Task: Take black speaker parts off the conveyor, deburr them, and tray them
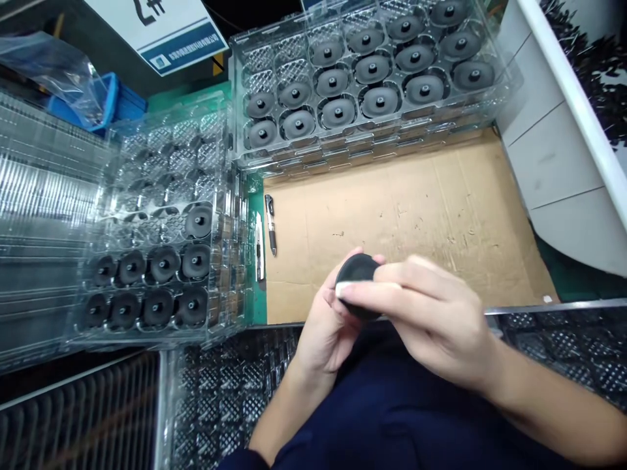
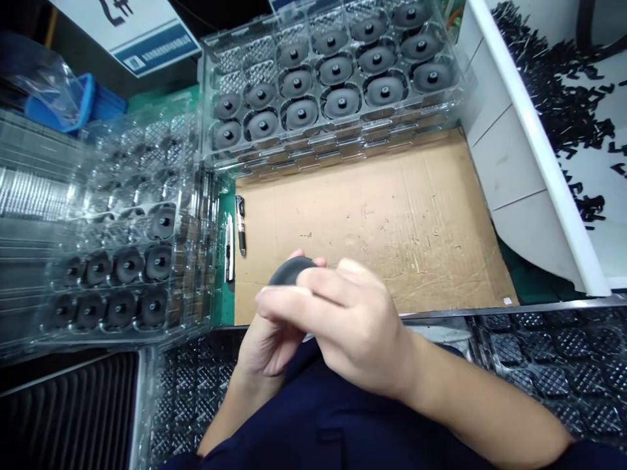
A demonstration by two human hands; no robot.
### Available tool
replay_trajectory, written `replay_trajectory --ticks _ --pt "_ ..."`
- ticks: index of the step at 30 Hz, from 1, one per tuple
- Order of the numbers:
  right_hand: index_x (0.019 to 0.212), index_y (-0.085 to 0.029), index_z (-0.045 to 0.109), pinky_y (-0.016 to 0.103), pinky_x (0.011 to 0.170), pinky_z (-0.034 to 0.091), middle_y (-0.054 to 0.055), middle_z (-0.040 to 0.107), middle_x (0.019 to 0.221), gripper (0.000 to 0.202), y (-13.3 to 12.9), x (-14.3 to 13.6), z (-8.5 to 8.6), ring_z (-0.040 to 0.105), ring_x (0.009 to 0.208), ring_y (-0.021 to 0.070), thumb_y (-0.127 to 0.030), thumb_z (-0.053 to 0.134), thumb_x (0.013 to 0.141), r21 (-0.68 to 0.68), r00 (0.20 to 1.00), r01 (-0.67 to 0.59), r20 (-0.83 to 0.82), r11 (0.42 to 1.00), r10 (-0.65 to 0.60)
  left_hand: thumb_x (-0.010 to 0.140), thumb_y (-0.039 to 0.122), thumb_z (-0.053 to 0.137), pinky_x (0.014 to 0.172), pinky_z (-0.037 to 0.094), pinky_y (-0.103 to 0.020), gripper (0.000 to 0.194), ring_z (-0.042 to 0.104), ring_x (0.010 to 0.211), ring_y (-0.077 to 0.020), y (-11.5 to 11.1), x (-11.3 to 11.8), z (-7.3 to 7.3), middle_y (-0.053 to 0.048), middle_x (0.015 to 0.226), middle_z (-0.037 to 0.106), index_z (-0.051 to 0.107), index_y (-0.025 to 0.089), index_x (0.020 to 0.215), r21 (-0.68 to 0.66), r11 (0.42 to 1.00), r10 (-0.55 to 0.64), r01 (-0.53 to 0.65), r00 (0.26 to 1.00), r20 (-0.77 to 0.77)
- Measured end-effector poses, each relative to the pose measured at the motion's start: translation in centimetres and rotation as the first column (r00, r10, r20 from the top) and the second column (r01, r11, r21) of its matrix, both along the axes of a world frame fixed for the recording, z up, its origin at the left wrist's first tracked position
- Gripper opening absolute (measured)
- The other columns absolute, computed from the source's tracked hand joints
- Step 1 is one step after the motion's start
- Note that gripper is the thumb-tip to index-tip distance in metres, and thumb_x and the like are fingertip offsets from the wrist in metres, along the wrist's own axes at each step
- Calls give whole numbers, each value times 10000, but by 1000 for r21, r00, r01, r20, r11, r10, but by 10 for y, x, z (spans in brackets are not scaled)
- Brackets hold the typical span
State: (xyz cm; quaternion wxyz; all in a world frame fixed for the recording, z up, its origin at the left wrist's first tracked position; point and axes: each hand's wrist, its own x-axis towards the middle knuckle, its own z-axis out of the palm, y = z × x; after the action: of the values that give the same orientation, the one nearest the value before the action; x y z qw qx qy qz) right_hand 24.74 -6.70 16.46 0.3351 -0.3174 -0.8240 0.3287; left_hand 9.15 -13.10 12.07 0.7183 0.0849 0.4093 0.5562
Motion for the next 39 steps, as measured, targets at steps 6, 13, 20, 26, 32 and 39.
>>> replay_trajectory --ticks 6,13,20,26,32,39 --pt "1129 -258 606 291 728 378 -32 678 991 319 5 -4 -6 597 845 117 -88 534 869 -49 989 20 149 999 -13 688 391 753 872 506 -259 579 594 1053 -190 -3 -6 -6 -40 1187 619 555 277 1220 -8 997 72 -73 995 -72" --pt "1094 -286 631 278 735 393 -44 685 955 274 4 -3 4 599 804 107 -138 545 880 -120 976 56 217 991 -29 563 292 846 686 523 -181 624 627 928 -170 -3 -4 -3 -6 1089 654 615 291 1143 -14 996 90 -93 986 -137" --pt "1027 -249 668 265 744 481 7 687 993 189 18 -4 -30 628 875 146 -276 559 875 -497 984 15 -147 868 -101 569 329 843 705 524 -189 645 620 961 -184 0 -6 -3 -9 1118 629 593 313 1163 -32 996 79 -82 993 -87" --pt "1022 -199 686 313 724 492 53 693 943 269 12 22 -106 616 760 166 -353 572 833 -561 959 280 123 779 -256 612 446 779 919 493 -332 631 589 1085 -262 1 -7 2 -51 1274 555 564 298 1187 24 999 20 -22 995 97" --pt "1123 -215 624 318 753 478 50 652 1090 277 10 3 -58 604 869 170 -296 514 881 -445 928 335 2 831 -373 614 428 786 924 494 -359 671 579 1105 -273 3 0 2 -52 1284 552 533 312 1224 17 1000 -5 4 997 72" --pt "1068 -148 607 317 770 428 57 670 959 226 -1 -22 4 582 846 157 -144 470 888 -14 996 -53 -76 999 52 725 369 731 905 489 -258 504 558 1124 -205 3 -1 1 -47 1200 608 567 252 1187 -35 999 11 -13 998 -59"
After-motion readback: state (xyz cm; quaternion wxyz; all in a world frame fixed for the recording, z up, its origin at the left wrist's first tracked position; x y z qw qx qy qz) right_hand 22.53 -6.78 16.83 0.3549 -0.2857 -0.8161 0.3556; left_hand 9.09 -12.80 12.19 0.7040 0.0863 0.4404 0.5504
